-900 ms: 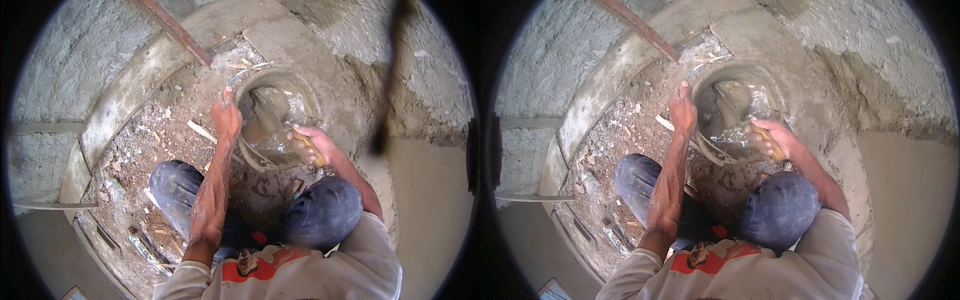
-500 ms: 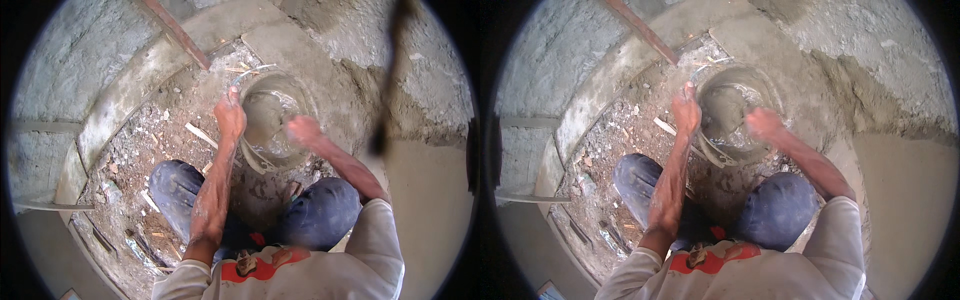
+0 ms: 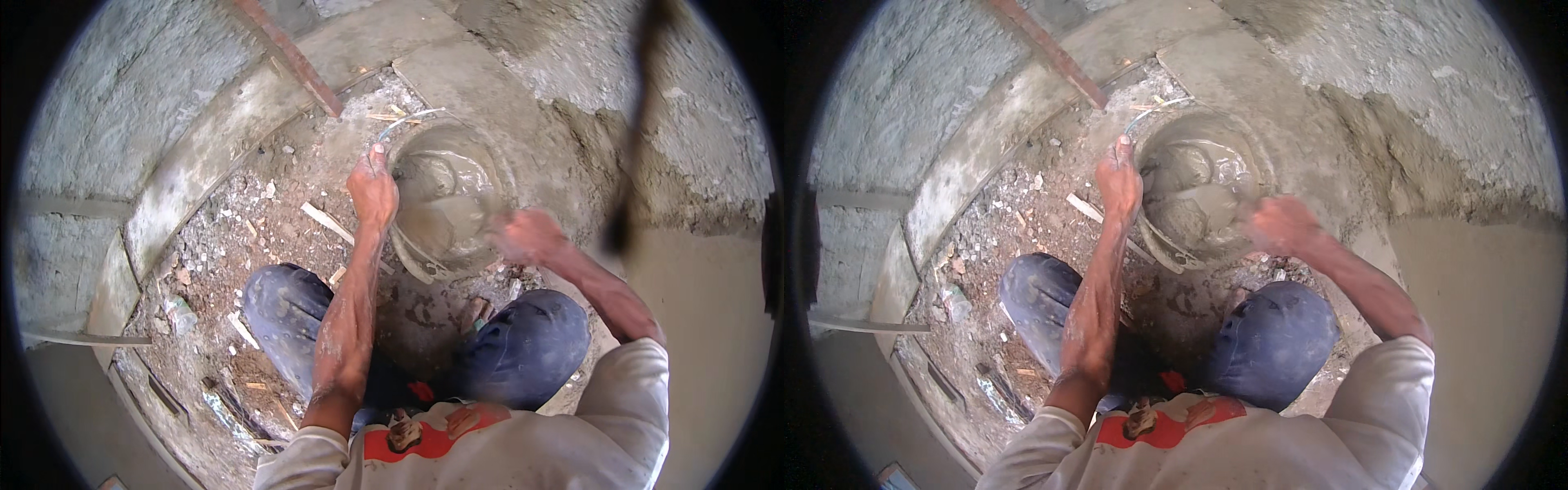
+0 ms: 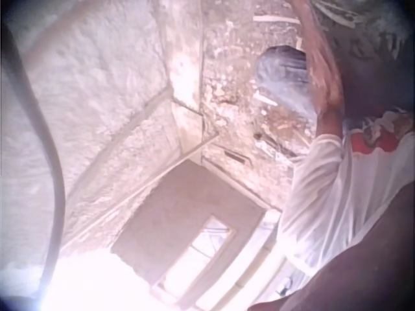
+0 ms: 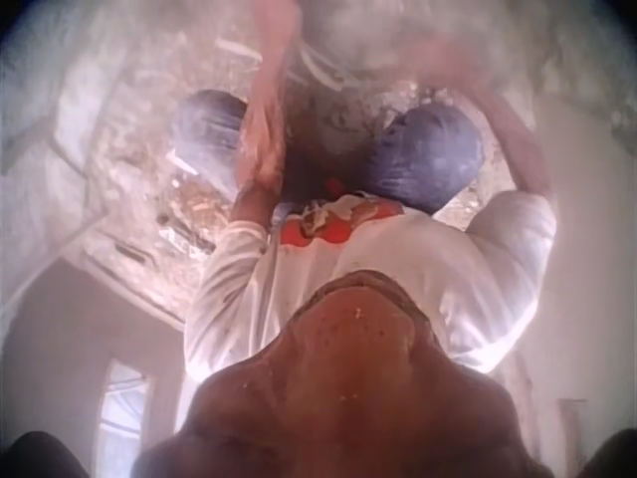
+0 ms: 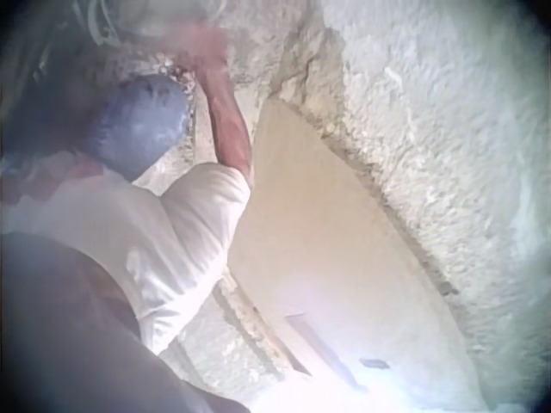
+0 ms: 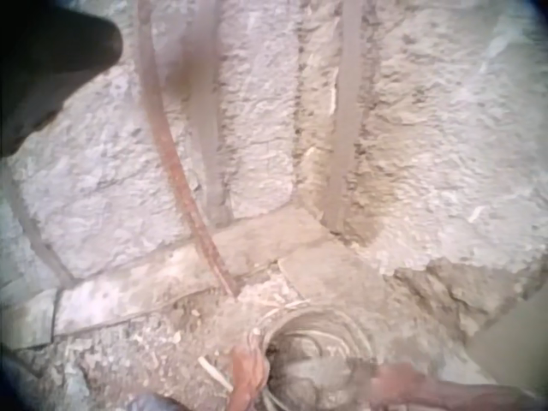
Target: The person uses a trowel to mix plaster in a bucket and then applies the mixture to the rough surface of a wall.
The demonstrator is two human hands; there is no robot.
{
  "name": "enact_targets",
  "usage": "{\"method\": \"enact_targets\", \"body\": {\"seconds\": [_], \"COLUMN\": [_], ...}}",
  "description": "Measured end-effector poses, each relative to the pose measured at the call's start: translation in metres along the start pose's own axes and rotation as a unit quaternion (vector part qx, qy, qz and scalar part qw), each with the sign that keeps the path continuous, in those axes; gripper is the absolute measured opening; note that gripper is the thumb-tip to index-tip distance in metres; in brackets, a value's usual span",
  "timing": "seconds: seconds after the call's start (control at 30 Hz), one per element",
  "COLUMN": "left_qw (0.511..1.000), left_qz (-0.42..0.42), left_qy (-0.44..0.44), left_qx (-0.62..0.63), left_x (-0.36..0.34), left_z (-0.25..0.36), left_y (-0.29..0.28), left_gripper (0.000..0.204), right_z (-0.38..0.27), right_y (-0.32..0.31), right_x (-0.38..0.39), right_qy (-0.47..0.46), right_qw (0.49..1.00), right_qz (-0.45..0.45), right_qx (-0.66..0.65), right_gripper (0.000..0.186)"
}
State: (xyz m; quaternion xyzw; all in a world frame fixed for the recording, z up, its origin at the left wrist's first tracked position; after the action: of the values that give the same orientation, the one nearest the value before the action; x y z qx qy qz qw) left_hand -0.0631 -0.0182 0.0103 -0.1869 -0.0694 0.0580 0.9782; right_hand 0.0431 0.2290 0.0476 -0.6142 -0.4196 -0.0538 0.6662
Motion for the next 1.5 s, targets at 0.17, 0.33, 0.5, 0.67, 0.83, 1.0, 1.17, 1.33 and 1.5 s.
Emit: {"method": "enact_targets", "body": {"seconds": [0.17, 0.33, 0.5, 0.67, 0.83, 1.0, 1.17, 1.33, 1.5], "left_qw": [0.998, 0.997, 0.996, 0.998, 0.998, 0.999, 1.000, 0.999, 0.999], "left_qz": [0.034, -0.020, -0.019, -0.010, 0.007, 0.006, -0.009, -0.021, -0.019], "left_qy": [0.036, 0.060, 0.074, 0.047, 0.064, 0.019, 0.000, 0.016, 0.006], "left_qx": [-0.023, -0.052, -0.049, -0.027, 0.005, 0.036, 0.020, 0.043, 0.040], "left_x": [-0.001, 0.005, 0.001, 0.002, -0.002, -0.005, -0.007, -0.005, -0.008], "left_z": [0.004, 0.014, 0.012, 0.009, 0.002, -0.009, -0.012, 0.002, -0.014], "left_y": [-0.006, 0.003, 0.011, 0.007, 0.013, 0.010, 0.004, 0.010, 0.005], "left_gripper": [0.048, 0.055, 0.048, 0.052, 0.052, 0.053, 0.050, 0.049, 0.052], "right_z": [0.085, 0.071, 0.073, 0.015, -0.021, 0.013, 0.061, 0.084, 0.066], "right_y": [0.011, 0.033, 0.055, 0.043, 0.032, -0.039, -0.087, -0.031, -0.006], "right_x": [-0.021, -0.114, -0.113, -0.096, -0.061, 0.003, 0.012, -0.027, -0.030], "right_qy": [0.141, 0.025, -0.068, -0.023, -0.041, 0.078, 0.140, 0.041, 0.048], "right_qw": [0.981, 0.995, 0.957, 0.975, 0.999, 0.987, 0.986, 0.997, 0.984], "right_qz": [0.121, 0.093, 0.253, 0.094, -0.001, 0.002, 0.020, -0.043, -0.151], "right_qx": [0.063, 0.031, -0.125, -0.200, -0.021, 0.137, 0.083, 0.048, -0.083], "right_gripper": [0.024, 0.027, 0.034, 0.033, 0.029, 0.020, 0.016, 0.022, 0.028]}}
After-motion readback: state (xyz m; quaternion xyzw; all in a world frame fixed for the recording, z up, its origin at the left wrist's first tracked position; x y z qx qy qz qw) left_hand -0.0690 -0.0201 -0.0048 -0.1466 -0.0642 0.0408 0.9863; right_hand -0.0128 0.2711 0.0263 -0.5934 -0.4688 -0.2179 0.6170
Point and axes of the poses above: each hand's wrist, its own x-axis away from the middle knuckle, its own y-axis out of the palm, z = x × y, the point moved 7 cm from there along -x, towards the middle knuckle, and after that the axes turned 9 degrees about -z, right-handed, at the moved point
